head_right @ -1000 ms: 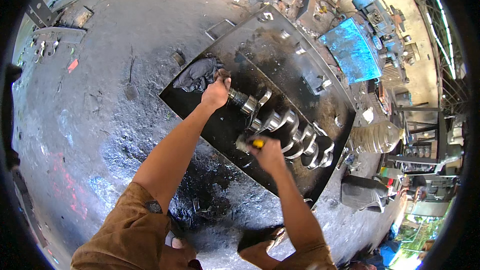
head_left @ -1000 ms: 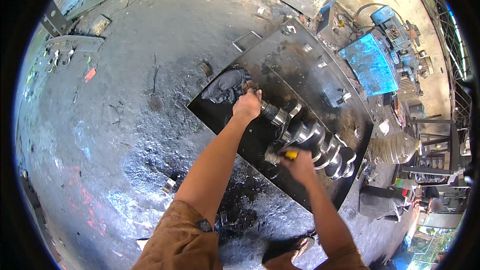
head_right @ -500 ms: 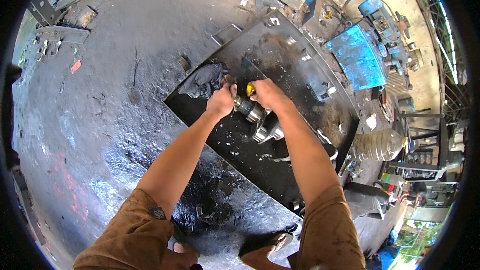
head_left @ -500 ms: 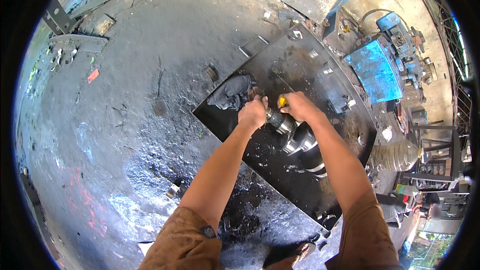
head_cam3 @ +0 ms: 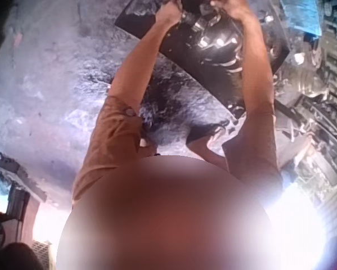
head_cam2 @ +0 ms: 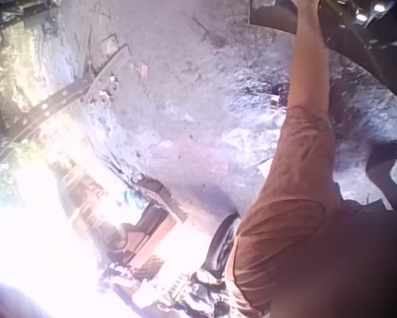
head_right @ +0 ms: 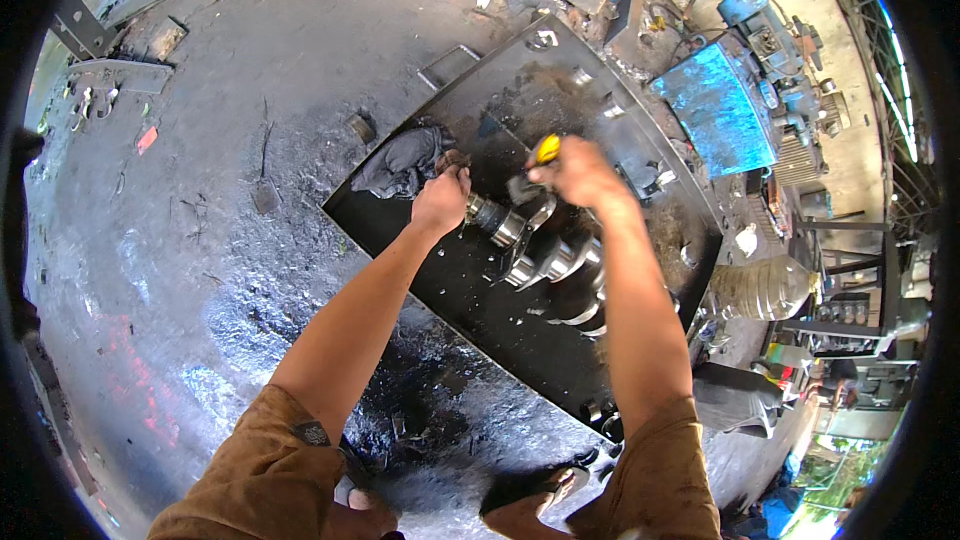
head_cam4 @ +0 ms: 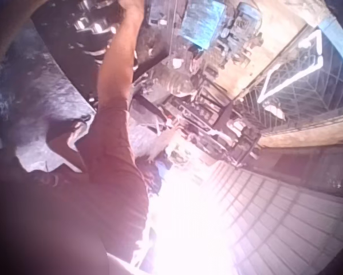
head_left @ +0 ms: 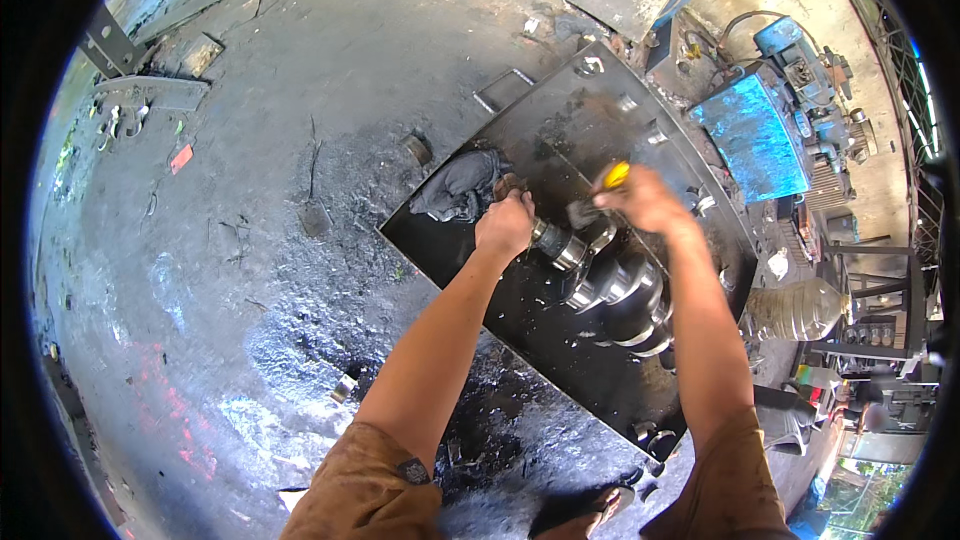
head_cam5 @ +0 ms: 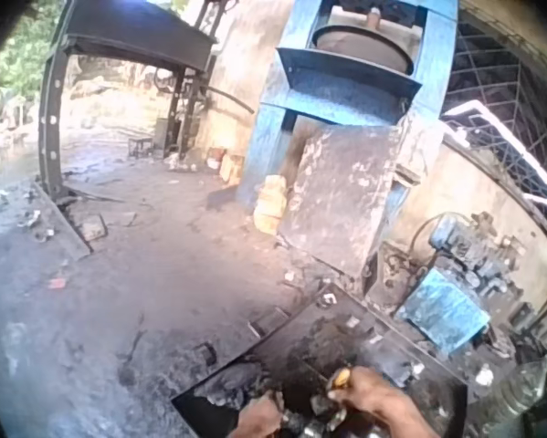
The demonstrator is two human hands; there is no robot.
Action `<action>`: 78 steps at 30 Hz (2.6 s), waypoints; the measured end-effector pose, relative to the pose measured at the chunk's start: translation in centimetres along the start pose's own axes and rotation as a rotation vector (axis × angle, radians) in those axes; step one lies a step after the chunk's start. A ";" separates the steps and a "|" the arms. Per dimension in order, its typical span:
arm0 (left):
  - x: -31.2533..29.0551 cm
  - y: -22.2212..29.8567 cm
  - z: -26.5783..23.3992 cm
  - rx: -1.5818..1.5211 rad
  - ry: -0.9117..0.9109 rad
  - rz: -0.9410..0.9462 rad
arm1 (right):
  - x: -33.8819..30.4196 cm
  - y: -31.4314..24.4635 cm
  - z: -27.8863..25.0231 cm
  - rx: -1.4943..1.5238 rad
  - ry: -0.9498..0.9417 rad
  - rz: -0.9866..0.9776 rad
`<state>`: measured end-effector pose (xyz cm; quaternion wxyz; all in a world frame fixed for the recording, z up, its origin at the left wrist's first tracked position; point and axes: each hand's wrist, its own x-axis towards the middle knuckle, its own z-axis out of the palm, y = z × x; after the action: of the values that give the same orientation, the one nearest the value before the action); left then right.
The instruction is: The person scrubs a crankshaft on a metal tray using a yellow-handled brush and a dark cloth, rotating the crankshaft to clean multiple sides. The person repeatedly wipes and scrubs the crankshaft, then lifts it from the tray.
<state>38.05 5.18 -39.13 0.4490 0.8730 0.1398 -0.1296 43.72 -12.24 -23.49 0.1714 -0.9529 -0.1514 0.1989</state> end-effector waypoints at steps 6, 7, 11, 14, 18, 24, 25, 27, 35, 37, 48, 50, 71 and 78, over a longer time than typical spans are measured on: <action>0.1 0.2 0.3 -0.001 0.035 -0.008 | -5.1 2.4 2.0 0.173 0.560 0.209; 0.1 0.2 0.3 0.001 0.040 -0.013 | -5.0 2.9 4.4 0.196 0.627 0.257; 0.2 0.0 0.1 0.014 0.038 0.016 | -7.2 5.0 9.0 0.406 0.777 0.407; 0.3 -0.3 0.4 0.024 0.027 -0.002 | -10.7 4.1 8.9 0.649 0.967 0.191; 0.4 -0.2 0.7 0.012 0.071 0.012 | -11.9 1.0 10.5 0.339 0.983 0.157; 0.0 0.2 0.2 0.022 0.035 -0.007 | -11.9 0.1 13.2 0.288 0.968 0.399; 0.1 0.1 0.2 0.014 0.035 -0.013 | -12.5 0.2 13.2 0.242 0.918 0.355; 0.4 0.0 0.4 0.028 0.056 -0.011 | -13.5 0.3 13.3 0.457 0.954 0.159; 1.4 -1.1 1.0 0.035 0.056 0.054 | -5.4 4.1 8.7 0.235 0.658 0.553; 1.6 -1.3 1.1 0.057 0.045 0.053 | -4.9 5.4 6.5 0.266 0.548 0.630; 1.9 -1.8 1.7 0.062 0.113 0.108 | -11.9 -0.2 9.8 0.221 0.696 0.233; 1.7 -1.6 1.4 0.061 0.088 0.059 | -13.2 -0.8 9.7 0.236 0.734 0.181; 1.8 -1.2 1.2 0.044 0.037 -0.013 | -17.8 1.5 7.9 0.205 0.593 0.213; 1.5 -1.1 1.0 0.002 0.039 0.005 | -12.6 2.2 3.8 0.038 0.385 0.007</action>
<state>38.92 5.16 -41.09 0.4457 0.8761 0.1460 -0.1115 31.58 -17.69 -23.51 0.2147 -0.9704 -0.1089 0.0164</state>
